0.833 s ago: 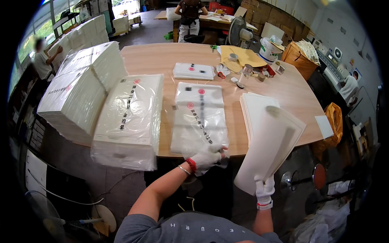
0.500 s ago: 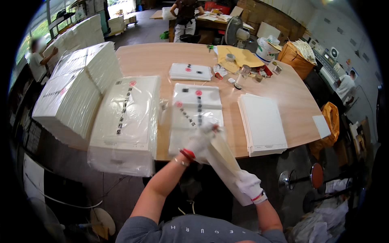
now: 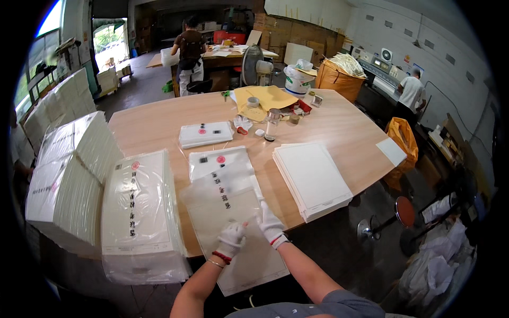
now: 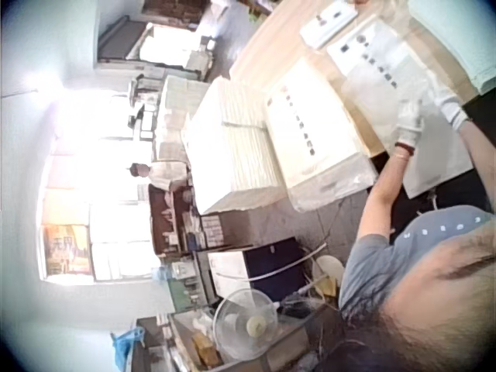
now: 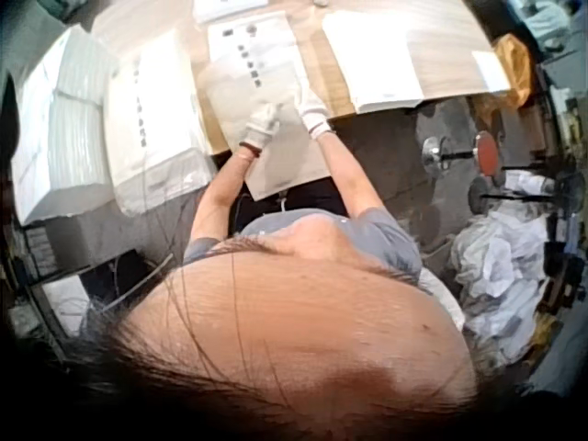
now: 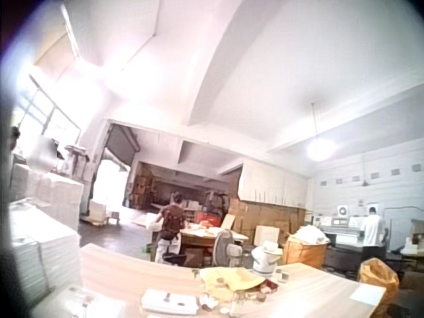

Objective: The person repeatedly picks up stacks of white paper documents, places them into clear plastic sleeves, and sets the sealed packages on the table. The process is repeated continuously with new stacks of paper and sleeves.

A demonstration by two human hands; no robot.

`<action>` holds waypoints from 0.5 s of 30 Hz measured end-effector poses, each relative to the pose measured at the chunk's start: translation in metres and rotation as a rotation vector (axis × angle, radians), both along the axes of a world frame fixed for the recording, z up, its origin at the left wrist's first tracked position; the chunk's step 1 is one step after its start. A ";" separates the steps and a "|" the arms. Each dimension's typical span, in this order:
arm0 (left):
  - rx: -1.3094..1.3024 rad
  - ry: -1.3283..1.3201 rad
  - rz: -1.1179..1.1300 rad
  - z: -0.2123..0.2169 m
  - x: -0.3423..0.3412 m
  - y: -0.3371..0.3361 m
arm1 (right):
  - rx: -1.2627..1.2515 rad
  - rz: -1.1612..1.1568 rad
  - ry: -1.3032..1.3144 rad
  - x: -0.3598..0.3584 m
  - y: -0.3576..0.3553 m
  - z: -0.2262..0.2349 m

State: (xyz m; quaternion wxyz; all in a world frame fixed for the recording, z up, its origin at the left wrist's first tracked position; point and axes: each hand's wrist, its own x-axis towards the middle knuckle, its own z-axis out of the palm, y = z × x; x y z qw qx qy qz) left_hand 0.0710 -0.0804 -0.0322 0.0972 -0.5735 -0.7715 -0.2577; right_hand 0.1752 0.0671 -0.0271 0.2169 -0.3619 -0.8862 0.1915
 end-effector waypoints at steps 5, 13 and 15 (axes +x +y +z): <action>0.209 -0.210 0.347 -0.036 -0.059 -0.034 | -0.074 0.002 -0.253 0.008 0.034 -0.020; 0.329 -1.366 0.355 -0.032 -0.005 -0.080 | -0.201 0.192 -0.321 0.088 -0.022 0.021; 0.279 -1.409 0.395 -0.020 0.019 -0.093 | -0.229 0.216 -0.306 0.108 -0.032 0.020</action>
